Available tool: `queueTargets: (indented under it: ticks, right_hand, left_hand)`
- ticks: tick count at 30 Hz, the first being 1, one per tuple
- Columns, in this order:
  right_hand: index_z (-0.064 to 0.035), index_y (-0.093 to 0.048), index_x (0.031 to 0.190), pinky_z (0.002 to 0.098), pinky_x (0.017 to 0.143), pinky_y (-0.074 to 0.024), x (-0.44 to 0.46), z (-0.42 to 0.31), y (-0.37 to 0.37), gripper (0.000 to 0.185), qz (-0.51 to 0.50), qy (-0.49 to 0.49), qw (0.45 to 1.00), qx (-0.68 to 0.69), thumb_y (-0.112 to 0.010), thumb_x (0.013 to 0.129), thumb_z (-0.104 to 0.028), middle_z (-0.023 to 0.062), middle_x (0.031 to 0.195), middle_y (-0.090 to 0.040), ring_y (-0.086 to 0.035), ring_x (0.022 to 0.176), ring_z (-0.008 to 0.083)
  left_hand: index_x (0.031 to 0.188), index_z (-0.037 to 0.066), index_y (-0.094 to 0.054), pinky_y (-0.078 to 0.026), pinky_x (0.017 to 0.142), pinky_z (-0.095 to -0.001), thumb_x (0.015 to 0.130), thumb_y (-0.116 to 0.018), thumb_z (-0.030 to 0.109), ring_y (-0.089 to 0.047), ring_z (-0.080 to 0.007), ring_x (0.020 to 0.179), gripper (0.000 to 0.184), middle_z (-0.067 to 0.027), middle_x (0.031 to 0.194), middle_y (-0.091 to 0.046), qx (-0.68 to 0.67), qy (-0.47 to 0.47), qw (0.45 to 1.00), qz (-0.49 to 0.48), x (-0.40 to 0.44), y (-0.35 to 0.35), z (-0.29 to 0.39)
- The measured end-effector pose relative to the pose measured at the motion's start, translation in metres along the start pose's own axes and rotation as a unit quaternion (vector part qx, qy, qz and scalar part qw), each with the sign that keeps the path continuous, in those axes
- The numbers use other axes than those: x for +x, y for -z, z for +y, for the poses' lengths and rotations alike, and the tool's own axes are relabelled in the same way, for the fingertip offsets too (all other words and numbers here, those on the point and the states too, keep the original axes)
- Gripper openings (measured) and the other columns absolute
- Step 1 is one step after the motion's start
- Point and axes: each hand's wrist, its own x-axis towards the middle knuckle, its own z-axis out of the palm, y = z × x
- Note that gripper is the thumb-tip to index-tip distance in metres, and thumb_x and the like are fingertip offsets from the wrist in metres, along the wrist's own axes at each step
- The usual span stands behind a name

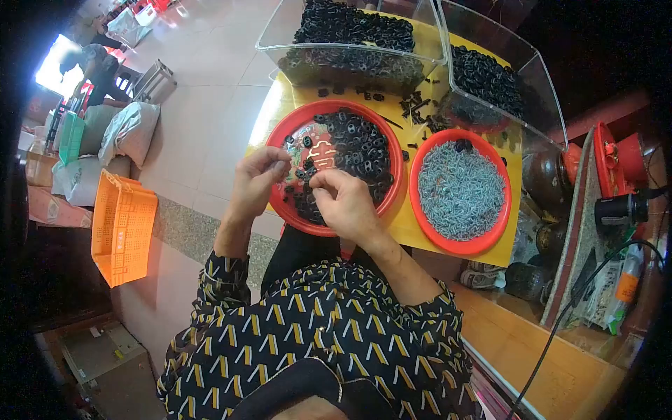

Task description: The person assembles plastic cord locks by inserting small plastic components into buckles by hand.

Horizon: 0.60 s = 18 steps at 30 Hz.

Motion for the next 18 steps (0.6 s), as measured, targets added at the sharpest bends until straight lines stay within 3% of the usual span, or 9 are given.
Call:
queueTargets:
  ticks: [2,6,11,13,15,17,18]
  right_hand:
    - [0.0013,-0.058,0.091,0.0178,0.057,-0.0411,0.003,-0.007,-0.003,0.015,-0.015,-0.069,0.993,0.095,-0.056,0.083,-0.012,-0.0001,0.073,-0.056,-0.05,0.064,0.005]
    - [0.0026,-0.059,0.084,0.0205,0.058,-0.0424,0.012,-0.018,-0.012,0.013,-0.015,-0.077,0.979,0.191,-0.057,0.082,-0.01,0.0016,0.071,-0.057,-0.05,0.065,0.0059]
    - [0.0024,-0.059,0.081,0.0184,0.056,-0.04,0.014,-0.013,-0.017,0.011,-0.033,-0.098,0.96,0.262,-0.056,0.082,-0.008,-0.0021,0.07,-0.055,-0.047,0.063,0.0035]
    - [0.0021,-0.059,0.079,0.0201,0.055,-0.0406,0.014,-0.011,-0.019,0.01,-0.023,-0.082,0.967,0.239,-0.056,0.081,-0.007,-0.0007,0.069,-0.056,-0.049,0.062,0.0059]
    - [0.0019,-0.059,0.078,0.0218,0.055,-0.0412,0.014,-0.01,-0.02,0.009,-0.015,-0.066,0.974,0.217,-0.056,0.081,-0.006,0.0007,0.068,-0.056,-0.05,0.06,0.0082]
    - [0.0026,-0.059,0.076,0.0219,0.056,-0.0424,0.014,-0.009,-0.021,0.007,0.05,0.071,0.996,0.019,-0.059,0.078,-0.004,0.0041,0.068,-0.057,-0.052,0.06,0.0108]
    - [0.0026,-0.059,0.076,0.0219,0.056,-0.0424,0.014,-0.01,-0.022,0.007,0.049,0.07,0.996,0.018,-0.059,0.078,-0.004,0.0041,0.068,-0.057,-0.052,0.06,0.0108]
  left_hand:
    - [0.082,0.001,-0.057,-0.041,0.062,-0.0186,0.08,-0.056,0.004,-0.05,-0.0055,0.068,0.004,0.0002,0.073,-0.054,-0.164,0.004,0.986,-0.016,-0.006,-0.004,-0.001]
    - [0.082,0.0,-0.057,-0.04,0.061,-0.0185,0.077,-0.059,0.002,-0.049,-0.0057,0.067,0.006,0.0007,0.074,-0.054,-0.28,-0.013,0.96,-0.017,-0.014,-0.012,-0.006]
    - [0.082,0.0,-0.057,-0.038,0.061,-0.0173,0.077,-0.059,0.002,-0.048,-0.0052,0.068,0.006,0.0011,0.074,-0.054,-0.276,-0.036,0.96,0.013,-0.021,-0.019,-0.008]
    - [0.082,0.0,-0.057,-0.038,0.061,-0.017,0.077,-0.059,0.002,-0.048,-0.0048,0.068,0.005,0.0013,0.074,-0.053,-0.238,-0.05,0.969,0.032,-0.023,-0.019,-0.01]
    - [0.081,0.0,-0.056,-0.037,0.06,-0.0169,0.078,-0.058,0.003,-0.047,-0.0042,0.068,0.004,0.0019,0.073,-0.052,-0.248,-0.002,0.968,0.027,-0.026,-0.018,-0.009]
    - [0.08,0.0,-0.056,-0.037,0.06,-0.0169,0.079,-0.057,0.004,-0.046,-0.004,0.067,0.004,0.0022,0.073,-0.052,-0.232,0.009,0.972,0.024,-0.025,-0.017,-0.01]
    - [0.08,0.0,-0.055,-0.037,0.059,-0.0169,0.08,-0.057,0.005,-0.046,-0.0038,0.067,0.005,0.0024,0.073,-0.051,-0.213,0.02,0.977,0.02,-0.025,-0.017,-0.011]
